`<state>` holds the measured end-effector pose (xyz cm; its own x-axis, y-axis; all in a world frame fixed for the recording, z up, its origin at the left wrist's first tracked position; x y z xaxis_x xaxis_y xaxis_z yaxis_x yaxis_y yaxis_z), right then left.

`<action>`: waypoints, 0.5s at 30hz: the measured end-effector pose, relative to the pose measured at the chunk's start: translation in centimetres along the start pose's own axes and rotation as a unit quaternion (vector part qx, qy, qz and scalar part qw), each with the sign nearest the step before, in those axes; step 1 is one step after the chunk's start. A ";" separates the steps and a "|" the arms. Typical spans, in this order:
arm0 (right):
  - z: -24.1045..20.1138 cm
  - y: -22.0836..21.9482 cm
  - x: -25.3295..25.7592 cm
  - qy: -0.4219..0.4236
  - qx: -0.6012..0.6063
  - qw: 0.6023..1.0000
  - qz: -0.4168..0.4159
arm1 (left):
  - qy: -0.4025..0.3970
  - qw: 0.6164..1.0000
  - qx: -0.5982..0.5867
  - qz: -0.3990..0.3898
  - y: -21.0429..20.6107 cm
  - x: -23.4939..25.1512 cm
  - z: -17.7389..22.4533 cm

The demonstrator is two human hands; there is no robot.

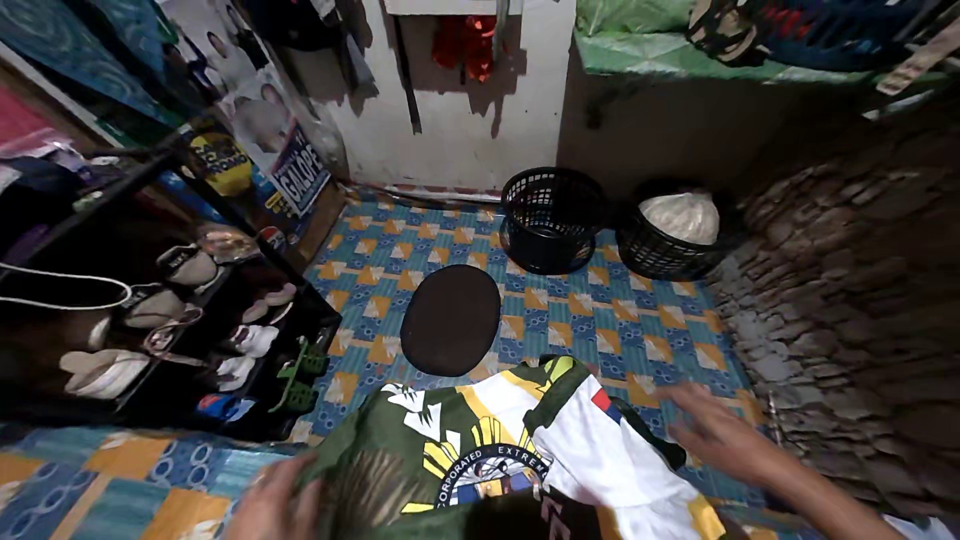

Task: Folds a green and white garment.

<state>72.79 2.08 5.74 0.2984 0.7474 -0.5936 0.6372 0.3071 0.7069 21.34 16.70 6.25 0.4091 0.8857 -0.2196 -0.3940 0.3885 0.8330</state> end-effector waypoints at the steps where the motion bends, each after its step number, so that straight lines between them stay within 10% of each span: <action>1: -2.0 0.0 1.9 0.020 0.025 0.999 0.007 | -0.048 0.999 -0.011 0.004 -0.3 2.8 4.5; 6: -7.7 -2.6 9.3 0.016 0.093 0.994 -0.049 | -0.082 0.966 -0.168 -0.178 -9.7 10.6 19.1; 15: -6.5 -2.3 9.4 -0.016 0.203 0.976 -0.077 | 0.048 0.922 -0.220 -0.315 -18.4 11.1 19.7</action>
<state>69.53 12.25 1.00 0.1940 0.6896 -0.6977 0.9032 0.1519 0.4014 49.34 14.33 -1.52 0.6045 0.4584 -0.6515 -0.4074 0.8807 0.2416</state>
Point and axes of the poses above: each hand's wrist, its own x-axis towards the middle knuckle, its own y-axis out of the back of the hand, z = x × y, the point moved 7 cm from there along x, towards the middle knuckle, and after that the axes turned 7 degrees about -y, right-handed, at the moved point
